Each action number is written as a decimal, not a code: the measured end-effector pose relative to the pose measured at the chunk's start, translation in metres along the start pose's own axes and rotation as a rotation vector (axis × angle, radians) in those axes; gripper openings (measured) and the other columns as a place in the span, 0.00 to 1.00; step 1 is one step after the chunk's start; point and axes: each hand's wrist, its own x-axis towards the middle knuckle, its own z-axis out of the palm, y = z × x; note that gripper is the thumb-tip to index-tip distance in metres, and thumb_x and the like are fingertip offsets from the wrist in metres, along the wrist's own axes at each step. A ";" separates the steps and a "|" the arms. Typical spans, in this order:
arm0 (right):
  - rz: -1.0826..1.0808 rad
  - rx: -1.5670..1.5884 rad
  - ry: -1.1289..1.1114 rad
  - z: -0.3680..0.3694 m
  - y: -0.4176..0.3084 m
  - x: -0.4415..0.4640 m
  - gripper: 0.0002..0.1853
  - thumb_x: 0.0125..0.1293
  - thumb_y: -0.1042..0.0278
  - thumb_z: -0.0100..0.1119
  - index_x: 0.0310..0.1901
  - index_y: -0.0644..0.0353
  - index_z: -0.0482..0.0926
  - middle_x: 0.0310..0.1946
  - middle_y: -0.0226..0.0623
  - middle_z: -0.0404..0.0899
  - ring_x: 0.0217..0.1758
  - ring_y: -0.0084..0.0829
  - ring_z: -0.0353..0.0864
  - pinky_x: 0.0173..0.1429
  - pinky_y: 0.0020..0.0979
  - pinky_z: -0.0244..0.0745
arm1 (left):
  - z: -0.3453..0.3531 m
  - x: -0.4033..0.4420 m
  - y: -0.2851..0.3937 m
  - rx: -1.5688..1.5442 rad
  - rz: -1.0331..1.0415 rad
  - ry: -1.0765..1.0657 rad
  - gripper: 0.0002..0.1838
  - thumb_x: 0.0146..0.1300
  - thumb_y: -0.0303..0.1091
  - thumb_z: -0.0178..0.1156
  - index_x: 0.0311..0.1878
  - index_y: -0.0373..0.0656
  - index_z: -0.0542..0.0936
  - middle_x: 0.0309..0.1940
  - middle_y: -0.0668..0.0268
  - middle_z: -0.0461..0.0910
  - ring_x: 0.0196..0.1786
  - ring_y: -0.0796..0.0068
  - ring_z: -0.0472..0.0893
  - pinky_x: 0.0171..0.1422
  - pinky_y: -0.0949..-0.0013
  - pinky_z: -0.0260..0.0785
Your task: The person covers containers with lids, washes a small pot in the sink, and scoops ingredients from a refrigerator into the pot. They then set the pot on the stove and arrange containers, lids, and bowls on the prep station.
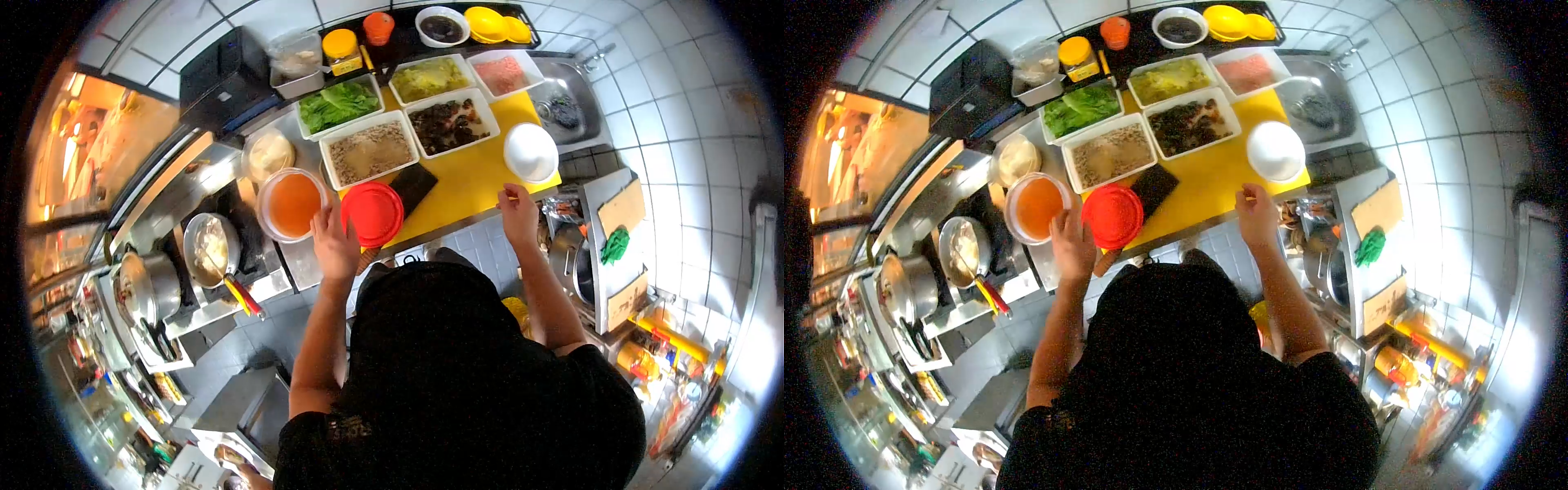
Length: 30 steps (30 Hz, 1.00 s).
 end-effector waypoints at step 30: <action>-0.030 0.139 0.095 -0.198 0.061 0.066 0.08 0.73 0.75 0.58 0.50 0.64 0.79 0.42 0.38 0.77 0.35 0.30 0.77 0.40 0.31 0.75 | -0.532 0.533 0.135 0.526 0.102 0.051 0.15 0.73 0.37 0.58 0.55 0.42 0.86 0.48 0.55 0.88 0.47 0.61 0.86 0.57 0.55 0.78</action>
